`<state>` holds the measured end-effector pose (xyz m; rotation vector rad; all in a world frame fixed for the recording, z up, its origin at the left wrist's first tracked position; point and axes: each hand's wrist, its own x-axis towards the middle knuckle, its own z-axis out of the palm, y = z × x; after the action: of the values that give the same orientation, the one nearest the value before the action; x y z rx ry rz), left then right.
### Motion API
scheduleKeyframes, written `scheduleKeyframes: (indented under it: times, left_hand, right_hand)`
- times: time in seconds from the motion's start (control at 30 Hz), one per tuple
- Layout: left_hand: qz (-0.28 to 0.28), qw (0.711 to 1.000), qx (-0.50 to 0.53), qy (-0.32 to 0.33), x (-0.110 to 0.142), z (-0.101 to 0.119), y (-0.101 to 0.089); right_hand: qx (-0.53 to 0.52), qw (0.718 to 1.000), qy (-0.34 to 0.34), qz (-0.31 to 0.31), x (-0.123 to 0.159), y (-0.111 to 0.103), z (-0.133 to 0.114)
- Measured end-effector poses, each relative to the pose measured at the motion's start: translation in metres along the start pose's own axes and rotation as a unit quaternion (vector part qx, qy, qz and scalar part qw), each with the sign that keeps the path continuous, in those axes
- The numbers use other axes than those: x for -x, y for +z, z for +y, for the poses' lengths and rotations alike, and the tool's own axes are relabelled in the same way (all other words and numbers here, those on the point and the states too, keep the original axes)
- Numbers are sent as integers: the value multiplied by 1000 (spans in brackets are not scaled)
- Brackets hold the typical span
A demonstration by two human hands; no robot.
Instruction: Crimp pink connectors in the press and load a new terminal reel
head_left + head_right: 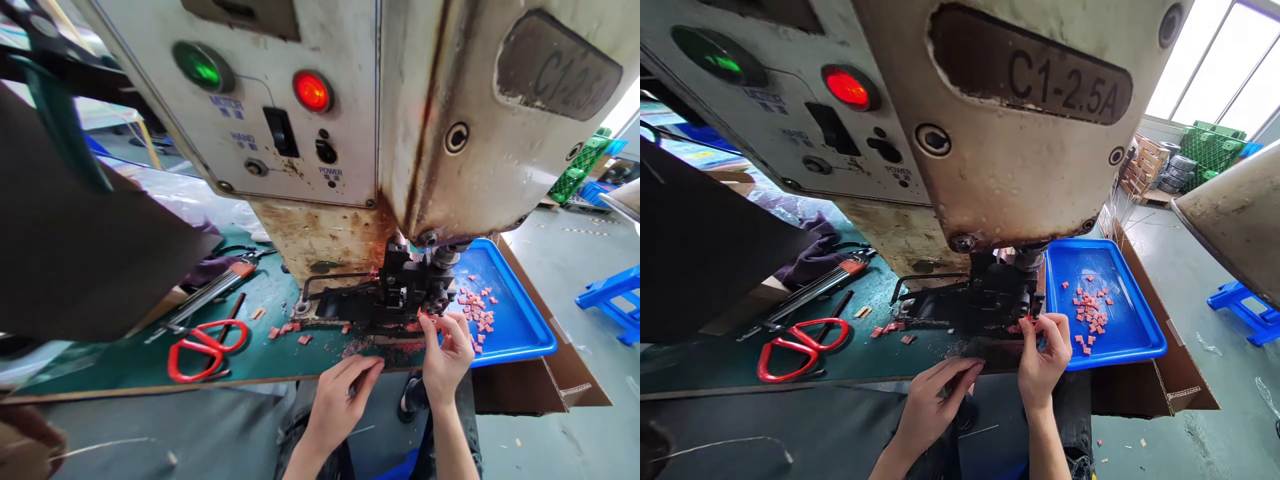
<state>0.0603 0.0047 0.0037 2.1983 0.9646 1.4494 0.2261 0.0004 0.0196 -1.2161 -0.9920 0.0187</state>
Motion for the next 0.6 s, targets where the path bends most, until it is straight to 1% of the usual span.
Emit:
scheduleKeyframes:
  times: [0.13,0.2,0.3,0.47,0.6]
  left_hand:
    - [-7,998,40,-41,1,11,-6]
    - [-26,996,61,-54,-1,23,-10]
    - [-49,993,99,-51,-10,46,-14]
    - [-48,982,173,-53,-22,79,-14]
    - [-56,972,215,-83,-23,91,-9]
  right_hand:
    - [-8,998,-54,-7,6,-21,-15]
    - [4,996,-86,-7,11,-34,-24]
    - [9,993,-115,-15,17,-50,-38]
    - [-15,992,-125,-5,23,-59,-53]
    - [-22,995,-93,-13,26,-63,-59]
